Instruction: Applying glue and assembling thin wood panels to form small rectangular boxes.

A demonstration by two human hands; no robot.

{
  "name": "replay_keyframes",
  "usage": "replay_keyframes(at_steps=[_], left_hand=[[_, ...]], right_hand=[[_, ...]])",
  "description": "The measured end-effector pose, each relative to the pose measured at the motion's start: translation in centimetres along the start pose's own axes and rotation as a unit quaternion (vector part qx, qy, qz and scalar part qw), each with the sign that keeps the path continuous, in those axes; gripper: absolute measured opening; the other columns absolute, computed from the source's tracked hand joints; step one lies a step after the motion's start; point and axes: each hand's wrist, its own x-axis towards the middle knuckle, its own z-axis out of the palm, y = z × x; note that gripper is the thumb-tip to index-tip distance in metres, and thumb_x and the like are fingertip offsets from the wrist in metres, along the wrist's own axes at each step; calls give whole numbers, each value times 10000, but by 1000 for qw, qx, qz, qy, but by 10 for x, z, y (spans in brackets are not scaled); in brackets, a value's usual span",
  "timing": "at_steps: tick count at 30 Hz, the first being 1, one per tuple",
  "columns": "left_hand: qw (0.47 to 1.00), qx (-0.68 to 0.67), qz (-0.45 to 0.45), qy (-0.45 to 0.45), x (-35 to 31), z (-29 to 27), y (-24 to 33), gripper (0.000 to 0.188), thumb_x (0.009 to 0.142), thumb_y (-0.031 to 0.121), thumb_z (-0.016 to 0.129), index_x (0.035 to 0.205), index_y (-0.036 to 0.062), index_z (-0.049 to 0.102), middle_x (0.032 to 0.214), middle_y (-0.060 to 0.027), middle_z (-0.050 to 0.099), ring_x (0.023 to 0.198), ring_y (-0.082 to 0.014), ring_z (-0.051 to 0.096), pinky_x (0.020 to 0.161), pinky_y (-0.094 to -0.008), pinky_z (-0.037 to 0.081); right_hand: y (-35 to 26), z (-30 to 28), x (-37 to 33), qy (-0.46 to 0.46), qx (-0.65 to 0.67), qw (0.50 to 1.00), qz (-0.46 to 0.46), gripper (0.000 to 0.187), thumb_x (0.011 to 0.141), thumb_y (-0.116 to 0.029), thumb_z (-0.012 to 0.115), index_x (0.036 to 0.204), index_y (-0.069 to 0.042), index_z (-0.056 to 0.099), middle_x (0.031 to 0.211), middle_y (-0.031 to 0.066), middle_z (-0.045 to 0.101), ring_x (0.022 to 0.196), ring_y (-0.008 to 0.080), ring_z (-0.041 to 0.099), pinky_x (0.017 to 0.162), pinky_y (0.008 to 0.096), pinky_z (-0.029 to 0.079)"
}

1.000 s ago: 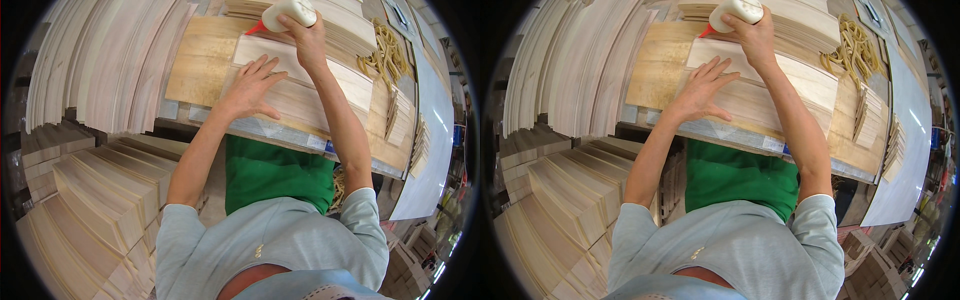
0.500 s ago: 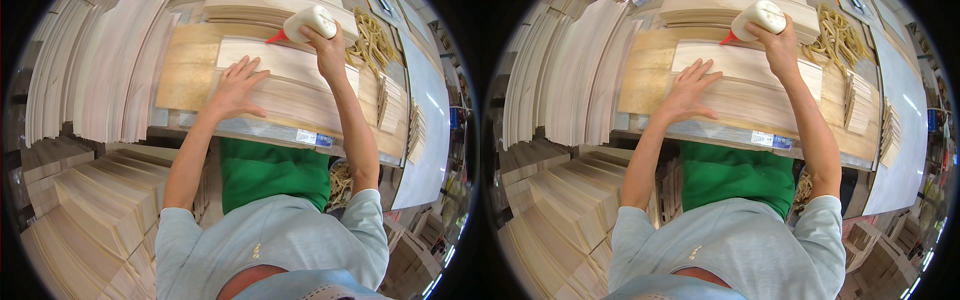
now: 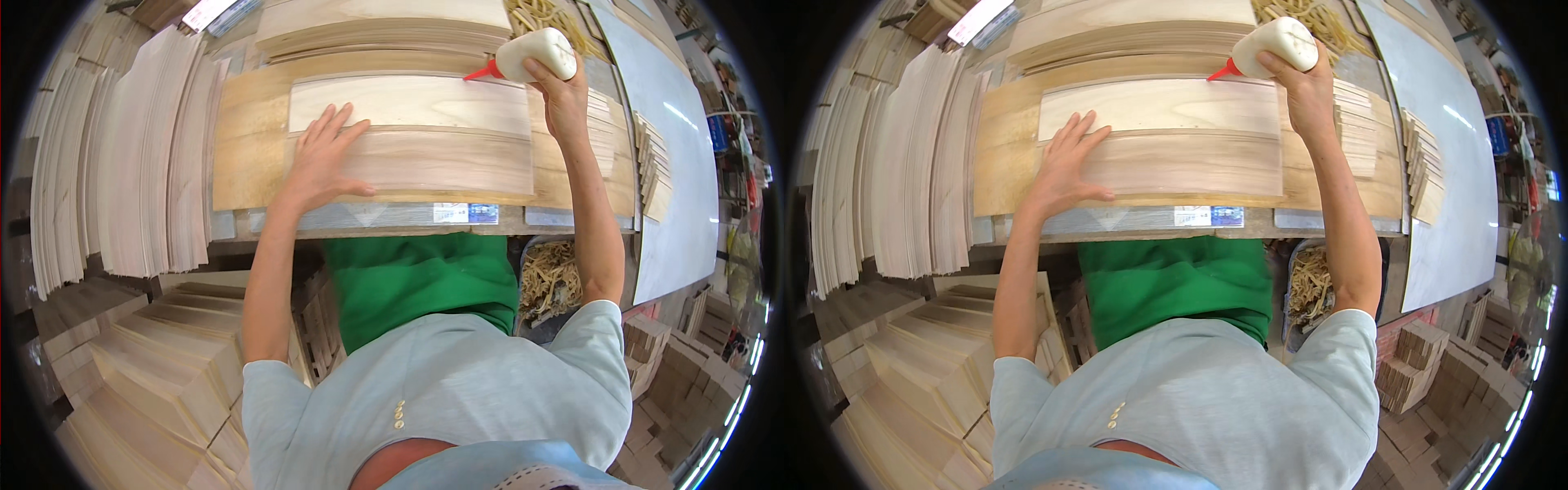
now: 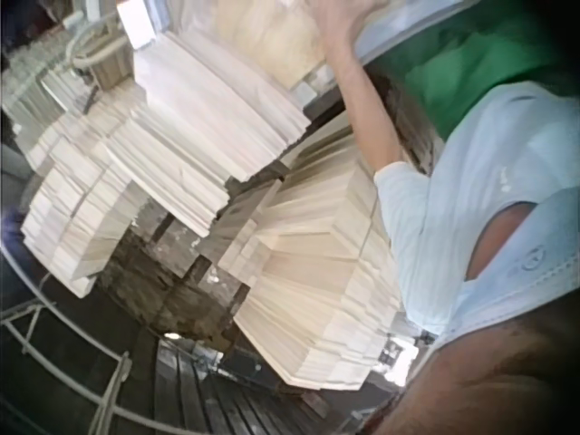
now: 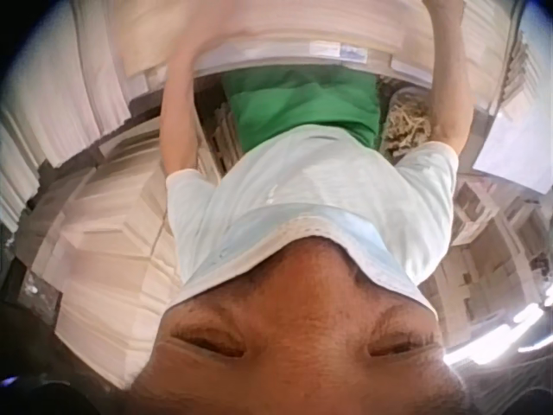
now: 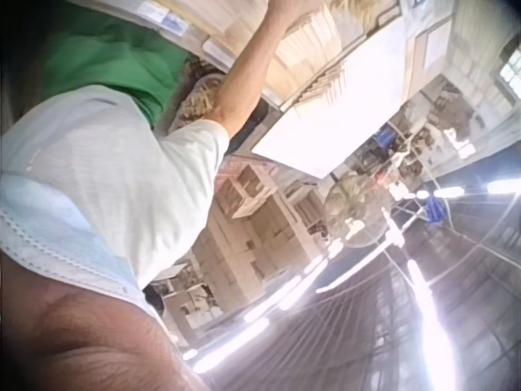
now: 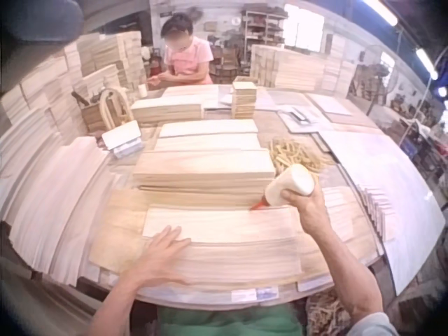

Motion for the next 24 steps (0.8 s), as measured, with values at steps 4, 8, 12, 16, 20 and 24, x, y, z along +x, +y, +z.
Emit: replay_keyframes(at_steps=[4,8,12,16,20,24], left_hand=[[1000,1,9,-7,0,-2,1,980,535,395,861,1394,173,443,1532,-105,265,1436,-291,170,1158,-470,159],[1000,-1,12,-4,2,-3,3,1022,511,373,864,1409,155,427,1540,-105,248,1438,-297,162,1163,-465,164],[1000,5,16,-10,3,-2,3,1031,525,440,853,1414,153,418,1536,-121,248,1436,-298,166,1166,-469,145],[1000,4,16,-9,1,-2,1,1037,523,444,852,1417,155,413,1536,-123,245,1437,-297,163,1165,-468,146],[1000,-6,22,17,-3,-13,-13,1085,531,418,854,1453,161,341,1539,-133,236,1440,-314,148,1163,-475,146],[1000,-9,-1,25,-13,-39,-44,1112,560,360,843,1483,156,259,1539,-148,232,1440,-338,136,1163,-465,150]], right_hand=[[-7,-30,-4,29,-13,999,-5,538,771,-107,780,1206,-19,476,1091,84,609,1009,192,607,791,322,544],[-15,-58,-4,44,-34,998,-5,543,771,-101,779,1210,-14,471,1098,87,608,1005,192,609,793,321,544],[-19,-79,-6,52,-59,997,-9,522,778,-113,773,1196,-5,480,1096,98,607,997,202,615,821,338,554],[-25,-82,-9,102,-34,994,-15,459,790,-105,754,1167,6,516,1070,111,619,971,229,636,795,372,582],[-39,-81,-20,81,102,991,-14,353,833,-94,689,1140,26,562,1067,129,632,971,264,647,799,434,593],[-58,-38,-42,52,153,986,35,386,846,-107,673,1180,32,537,1102,137,620,1002,265,637,848,441,576]])
